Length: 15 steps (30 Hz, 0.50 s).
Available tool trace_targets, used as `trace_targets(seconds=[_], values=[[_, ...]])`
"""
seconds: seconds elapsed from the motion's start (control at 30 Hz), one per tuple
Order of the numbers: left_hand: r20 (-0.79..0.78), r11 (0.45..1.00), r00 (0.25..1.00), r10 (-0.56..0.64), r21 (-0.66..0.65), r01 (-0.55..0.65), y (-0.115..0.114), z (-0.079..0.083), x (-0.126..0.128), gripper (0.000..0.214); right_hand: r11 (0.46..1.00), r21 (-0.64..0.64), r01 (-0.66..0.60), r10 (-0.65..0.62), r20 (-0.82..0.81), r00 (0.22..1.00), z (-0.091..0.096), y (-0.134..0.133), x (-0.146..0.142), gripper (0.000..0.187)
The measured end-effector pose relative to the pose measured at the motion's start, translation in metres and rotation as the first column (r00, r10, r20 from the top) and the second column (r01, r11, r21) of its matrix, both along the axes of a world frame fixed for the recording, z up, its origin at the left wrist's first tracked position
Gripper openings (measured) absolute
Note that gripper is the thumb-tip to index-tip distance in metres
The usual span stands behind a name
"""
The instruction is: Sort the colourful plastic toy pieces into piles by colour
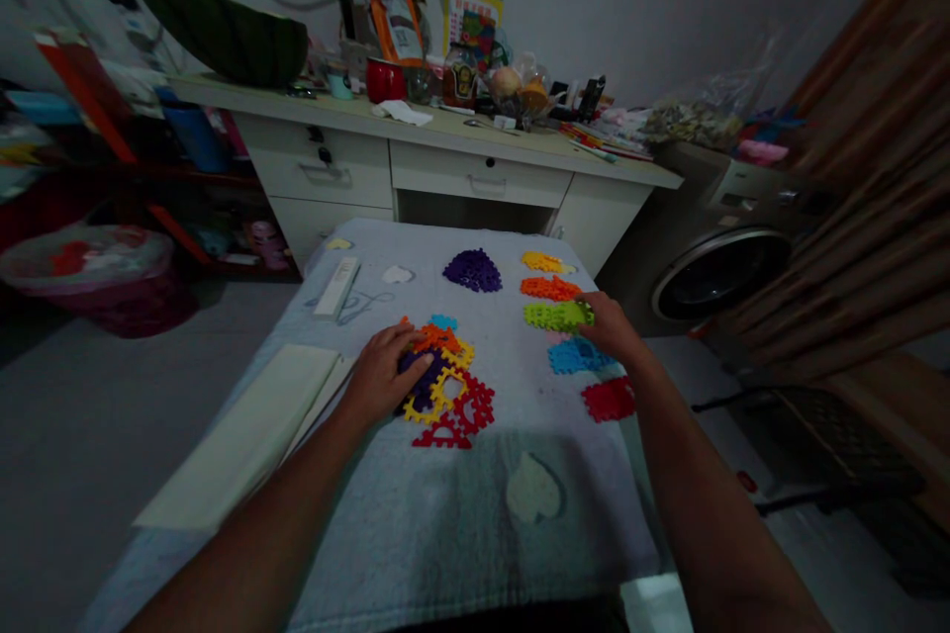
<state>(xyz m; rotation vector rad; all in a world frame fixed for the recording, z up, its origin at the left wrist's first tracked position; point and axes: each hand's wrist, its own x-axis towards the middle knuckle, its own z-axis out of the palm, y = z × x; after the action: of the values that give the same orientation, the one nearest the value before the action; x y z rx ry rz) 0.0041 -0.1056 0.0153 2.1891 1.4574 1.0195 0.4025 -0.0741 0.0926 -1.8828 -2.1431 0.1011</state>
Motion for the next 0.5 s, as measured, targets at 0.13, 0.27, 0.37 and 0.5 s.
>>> trace_targets(seconds=[0.13,0.27,0.37,0.5], values=[[-0.001,1.000,1.000,0.000,0.008,0.000,0.001,-0.002,0.000,0.040,0.995,-0.050,0.087,-0.089,-0.031,0.996,-0.011,0.014,0.033,0.048],[-0.011,1.000,1.000,-0.005,0.001,0.005,0.001,-0.003,-0.001,0.040,0.989,-0.078,0.122,-0.128,-0.069,0.989,-0.022,0.021,0.043,0.048],[-0.016,1.000,1.000,-0.003,-0.007,0.003,0.001,-0.003,-0.001,0.042,0.987,-0.061,0.146,-0.150,-0.072,0.986,-0.027,0.024,0.042,0.048],[-0.003,1.000,1.000,-0.011,-0.008,0.011,0.001,-0.002,-0.001,0.042,0.983,-0.007,0.186,-0.186,-0.027,0.982,-0.029,0.025,0.036,0.046]])
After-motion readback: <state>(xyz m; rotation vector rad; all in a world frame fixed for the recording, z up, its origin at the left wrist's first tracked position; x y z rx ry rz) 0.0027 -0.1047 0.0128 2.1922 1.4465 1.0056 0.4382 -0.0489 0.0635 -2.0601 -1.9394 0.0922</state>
